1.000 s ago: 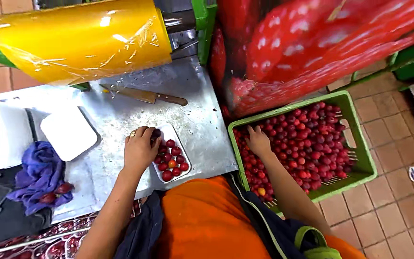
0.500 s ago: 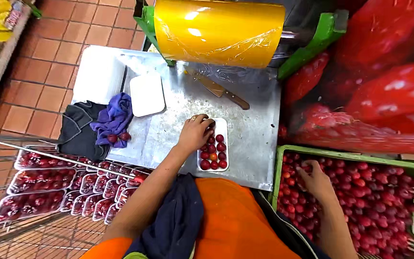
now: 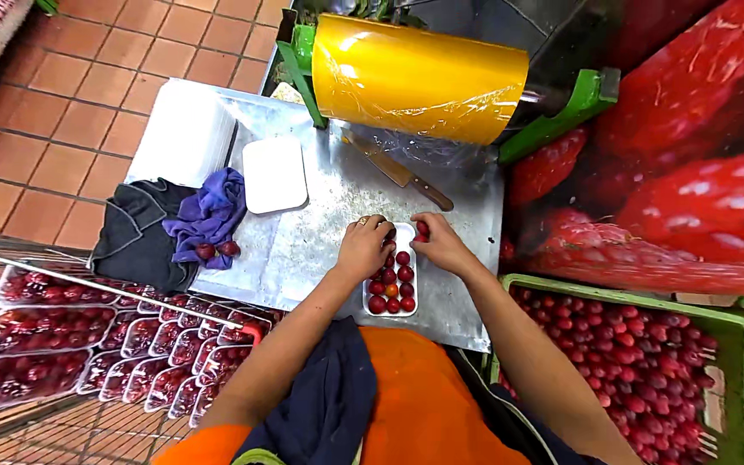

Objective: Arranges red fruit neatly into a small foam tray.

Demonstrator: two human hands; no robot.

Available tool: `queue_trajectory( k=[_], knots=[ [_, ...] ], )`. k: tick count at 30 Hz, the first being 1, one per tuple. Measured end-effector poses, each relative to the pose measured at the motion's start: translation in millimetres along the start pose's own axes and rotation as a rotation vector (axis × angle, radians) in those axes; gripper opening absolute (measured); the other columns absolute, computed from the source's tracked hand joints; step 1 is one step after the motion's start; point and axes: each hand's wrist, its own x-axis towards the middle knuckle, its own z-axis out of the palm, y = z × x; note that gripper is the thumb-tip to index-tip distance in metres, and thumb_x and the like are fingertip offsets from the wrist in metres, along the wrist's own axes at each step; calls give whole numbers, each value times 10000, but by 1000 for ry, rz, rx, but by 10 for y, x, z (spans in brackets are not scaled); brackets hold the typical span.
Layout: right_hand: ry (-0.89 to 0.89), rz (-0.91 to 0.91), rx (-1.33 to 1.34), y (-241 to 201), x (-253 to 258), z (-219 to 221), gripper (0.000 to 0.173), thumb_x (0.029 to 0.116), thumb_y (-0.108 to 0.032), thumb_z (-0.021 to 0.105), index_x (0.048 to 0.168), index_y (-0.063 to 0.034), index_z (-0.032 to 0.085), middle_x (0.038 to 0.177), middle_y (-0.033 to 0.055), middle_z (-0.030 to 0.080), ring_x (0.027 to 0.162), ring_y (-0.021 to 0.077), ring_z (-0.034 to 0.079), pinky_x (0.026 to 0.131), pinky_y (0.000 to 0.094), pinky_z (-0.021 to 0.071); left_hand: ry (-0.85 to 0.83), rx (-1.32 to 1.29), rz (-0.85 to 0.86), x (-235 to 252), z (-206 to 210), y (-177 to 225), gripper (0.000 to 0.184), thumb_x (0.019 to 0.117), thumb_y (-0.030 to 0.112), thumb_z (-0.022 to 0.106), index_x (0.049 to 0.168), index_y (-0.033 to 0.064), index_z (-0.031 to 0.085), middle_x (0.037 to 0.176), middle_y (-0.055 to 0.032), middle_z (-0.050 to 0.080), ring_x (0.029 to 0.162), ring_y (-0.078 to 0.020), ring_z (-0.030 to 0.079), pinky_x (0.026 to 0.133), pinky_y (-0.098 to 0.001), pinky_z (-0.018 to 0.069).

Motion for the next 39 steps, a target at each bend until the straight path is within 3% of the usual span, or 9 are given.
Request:
queue_trajectory(
  k=[6,13,17,21,26,29,32,34,39],
  knots=[
    [-68,-54,-220,-40,161,96,528,916,-137,738,1423,-119,589,1342,168,602,1048,297,676,915,496,577,43,-35,-19,-53,86,-20,391,973,343,685,1318,160,657,1413,-85,601,1350,-305,532,1097,-559,432],
    [-130,-150,-251,31,309,83,363,975,-92,646,1337,-82,670,1359,182,581,1155,305,629,993,491,534,48,-47,21,-66,70,-22,400,968,320,699,1332,161,652,1449,-88,574,1393,-310,489,1136,-566,391],
    [-1,-143,-148,47,241,162,455,955,-103,681,1403,-75,608,1287,164,644,1052,278,679,949,468,565,69,-38,63,-32,64,21,390,968,300,704,1331,169,651,1475,-67,554,1409,-296,473,1158,-555,374],
    [142,-112,-45,59,-193,93,560,972,-134,669,1503,-85,497,1380,161,602,1057,273,687,931,456,583,146,-101,112,-86,22,9,409,963,276,707,1347,147,652,1455,-103,574,1365,-338,517,1121,-597,409],
    [631,-181,53,613,-1415,105,239,1013,-99,588,1213,-52,710,1164,104,706,955,162,705,809,342,621,218,-205,115,-529,-206,-150,447,1019,301,615,1399,67,597,1461,-179,551,1369,-372,507,1099,-629,423],
    [856,117,-228,1416,-1968,169,201,979,-126,616,1115,-66,751,1139,130,716,1096,270,677,949,462,571,254,-387,-41,-924,-251,-177,430,1017,273,597,1342,-9,610,1396,-218,580,1333,-343,530,1099,-548,445],
    [785,517,-409,2117,-2140,-56,542,911,-349,718,1383,-102,618,1439,273,522,1328,498,485,1052,681,425,232,-610,-226,-1177,-118,-11,388,1008,233,613,1302,-21,614,1330,-191,620,1252,-273,593,1039,-470,509],
    [823,622,-474,2462,-2051,-258,760,877,-501,725,1482,-89,522,1526,310,421,1383,541,413,1102,707,354,162,-662,-193,-1238,-8,161,363,999,249,606,1265,4,640,1282,-143,653,1209,-236,624,1016,-443,535],
    [842,777,-682,2821,-1654,-413,876,838,-694,626,1403,-28,546,1418,289,500,1265,507,504,929,679,443,-21,-617,19,-1193,107,384,267,1005,279,586,1201,149,714,1212,13,705,1145,-177,665,1000,-409,570]
  ],
)
